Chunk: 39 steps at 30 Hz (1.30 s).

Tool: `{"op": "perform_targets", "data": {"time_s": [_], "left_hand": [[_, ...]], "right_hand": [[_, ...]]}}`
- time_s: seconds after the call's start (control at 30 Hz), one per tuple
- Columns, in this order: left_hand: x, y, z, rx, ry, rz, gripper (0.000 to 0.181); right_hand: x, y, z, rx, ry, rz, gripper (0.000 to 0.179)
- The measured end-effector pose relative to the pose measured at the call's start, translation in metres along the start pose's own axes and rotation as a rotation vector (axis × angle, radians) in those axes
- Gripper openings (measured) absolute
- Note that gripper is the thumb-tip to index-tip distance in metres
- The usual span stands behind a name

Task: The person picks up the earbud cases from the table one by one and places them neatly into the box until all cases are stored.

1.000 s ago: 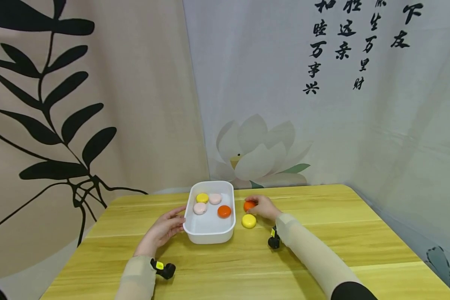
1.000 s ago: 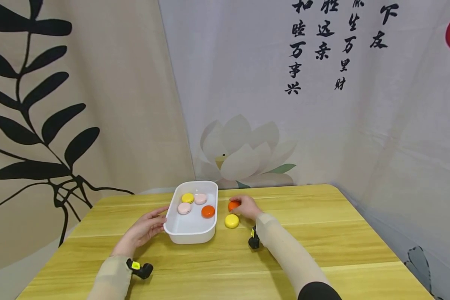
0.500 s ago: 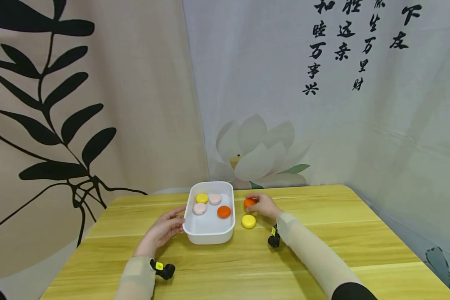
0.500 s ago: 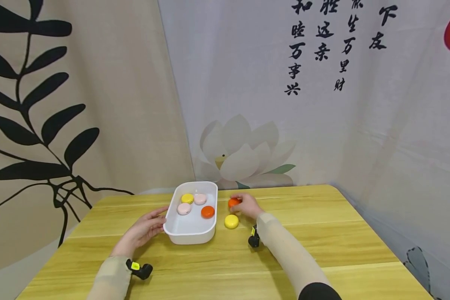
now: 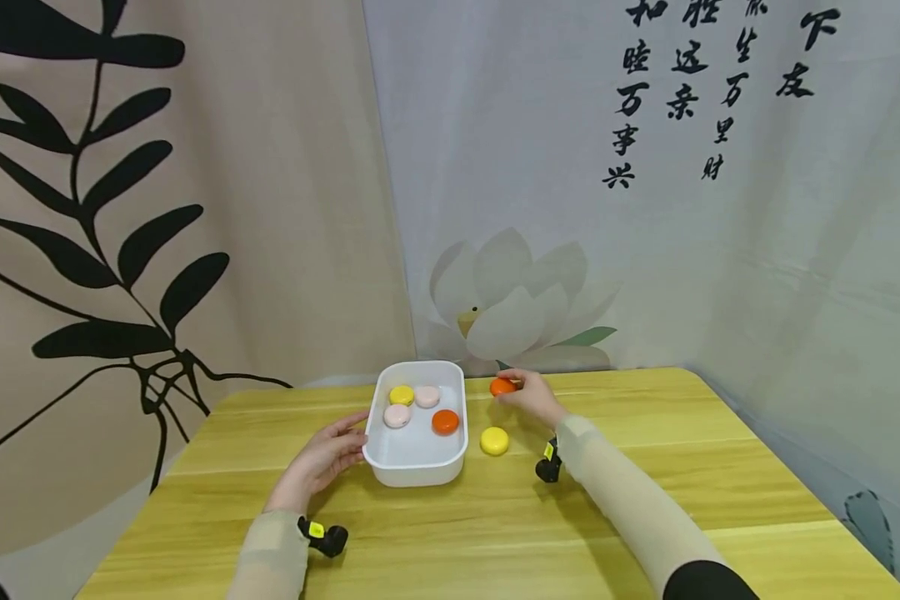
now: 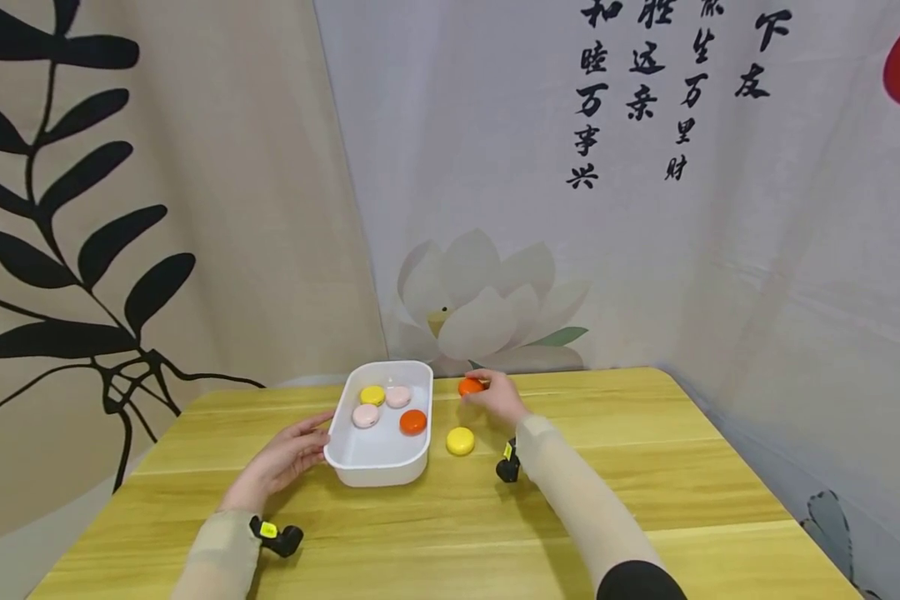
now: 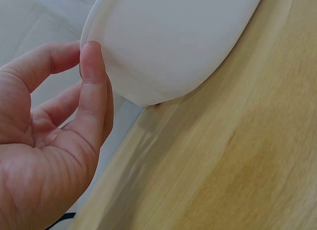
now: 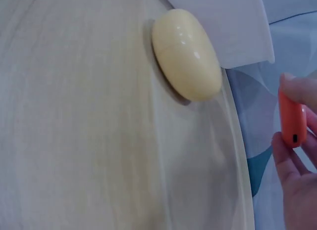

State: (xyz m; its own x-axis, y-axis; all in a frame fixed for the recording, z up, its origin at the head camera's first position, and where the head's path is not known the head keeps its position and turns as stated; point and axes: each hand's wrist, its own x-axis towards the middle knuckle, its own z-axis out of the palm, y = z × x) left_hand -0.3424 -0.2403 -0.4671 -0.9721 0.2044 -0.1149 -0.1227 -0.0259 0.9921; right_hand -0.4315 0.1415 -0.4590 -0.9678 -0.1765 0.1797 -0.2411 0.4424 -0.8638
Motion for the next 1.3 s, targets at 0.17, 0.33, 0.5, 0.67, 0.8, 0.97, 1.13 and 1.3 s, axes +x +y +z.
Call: {"op": "perform_targets", "data": {"time_s": [0.17,0.33,0.5,0.67,0.8,0.97,1.13,1.3], "left_hand": [[0.0,-0.001,-0.001,0.003,0.01,-0.004,0.056],[-0.002,0.0,-0.001,-0.006,-0.015,0.006,0.057],[-0.001,0.002,0.0,-0.011,-0.023,0.012,0.057],[-0.001,0.002,0.001,-0.011,-0.027,0.017,0.057],[0.001,0.002,0.003,-0.008,-0.015,0.015,0.058],[0.001,0.001,0.004,-0.007,0.0,0.004,0.059],[-0.001,0.002,0.003,-0.011,-0.006,0.004,0.059],[-0.002,0.002,0.001,-0.01,-0.01,0.001,0.058]], "right_hand": [[-0.001,-0.008,-0.003,0.022,0.027,-0.008,0.051],[0.0,-0.012,-0.006,0.03,0.041,0.005,0.053],[0.002,-0.015,-0.01,0.01,0.029,0.006,0.056],[0.002,-0.016,-0.013,0.025,0.023,-0.002,0.055],[0.002,-0.019,-0.016,0.02,0.018,-0.029,0.053],[0.001,-0.018,-0.017,0.012,-0.004,-0.031,0.053],[0.003,-0.018,-0.016,0.015,-0.02,-0.022,0.054],[0.007,-0.019,-0.014,0.026,-0.027,-0.034,0.053]]}}
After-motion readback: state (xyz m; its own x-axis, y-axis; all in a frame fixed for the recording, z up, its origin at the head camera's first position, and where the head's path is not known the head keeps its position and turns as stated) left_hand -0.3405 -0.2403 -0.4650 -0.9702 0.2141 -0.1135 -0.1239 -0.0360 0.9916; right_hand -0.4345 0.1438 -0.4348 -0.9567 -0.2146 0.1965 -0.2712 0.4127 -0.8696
